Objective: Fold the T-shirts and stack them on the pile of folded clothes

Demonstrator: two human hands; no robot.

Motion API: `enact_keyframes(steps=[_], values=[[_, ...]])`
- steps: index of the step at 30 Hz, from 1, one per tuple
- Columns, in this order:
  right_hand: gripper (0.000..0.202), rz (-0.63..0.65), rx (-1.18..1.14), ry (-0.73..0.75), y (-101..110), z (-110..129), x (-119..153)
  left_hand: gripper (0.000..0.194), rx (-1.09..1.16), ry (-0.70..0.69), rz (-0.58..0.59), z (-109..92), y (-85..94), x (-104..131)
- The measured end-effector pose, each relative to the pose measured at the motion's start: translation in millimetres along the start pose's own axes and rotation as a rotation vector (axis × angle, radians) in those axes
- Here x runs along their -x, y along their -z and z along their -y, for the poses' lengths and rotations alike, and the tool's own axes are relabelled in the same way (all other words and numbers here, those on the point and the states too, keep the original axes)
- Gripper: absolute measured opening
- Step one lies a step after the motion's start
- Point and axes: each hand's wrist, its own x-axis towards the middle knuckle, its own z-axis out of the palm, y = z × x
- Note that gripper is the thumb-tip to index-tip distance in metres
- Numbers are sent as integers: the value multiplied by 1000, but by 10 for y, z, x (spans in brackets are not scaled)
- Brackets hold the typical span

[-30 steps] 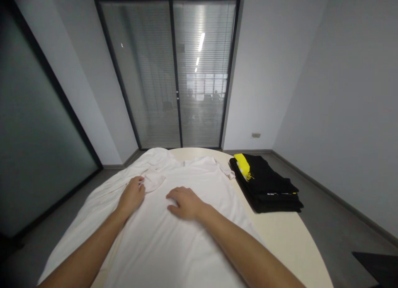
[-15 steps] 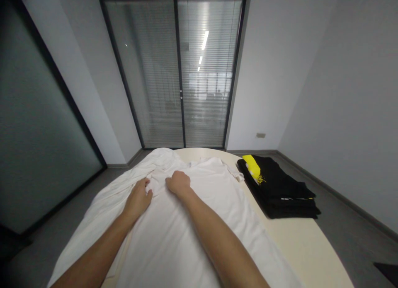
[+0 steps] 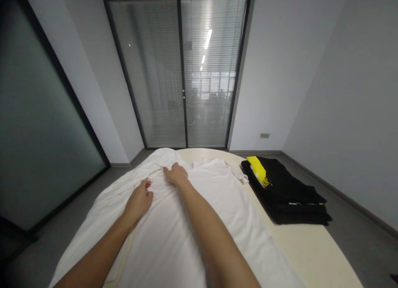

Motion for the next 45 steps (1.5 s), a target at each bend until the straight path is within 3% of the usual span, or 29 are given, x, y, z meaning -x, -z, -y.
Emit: enact_keyframes(steps=[6, 10, 15, 20, 28, 35, 37, 40, 42, 45], values=[[52, 18, -217, 240, -127, -25, -241, 39, 67, 15, 33, 60, 0, -24], [67, -12, -332, 397, -162, -22, -387, 32, 107, 18, 40, -10, 60, -17], [77, -65, -358, 404, -284, -84, -425, 32, 87, 54, 5, -26, 101, -8], [67, -112, -256, 280, -376, -191, -284, 17, 27, 44, 5, -1, 119, -19], [50, -136, -59, 156, -187, -201, -105, 14, 3, 89, -23, 5, 117, -39], [59, -118, 146, 70, -59, -192, 164, 19, -21, 43, -21, -3, 97, -14], [50, -151, 192, 142, -21, -178, 267, 15, -26, 48, -24, -9, 92, -12], [36, -156, 249, 363, -10, -128, 451, 8, -29, 66, -27, -21, 87, -15], [39, -103, 277, 464, -57, -80, 585, 8, -34, 72, -22, -32, 88, -19], [40, -87, 318, 499, -183, -16, 757, 6, -49, 79, -12, -47, 99, -18]])
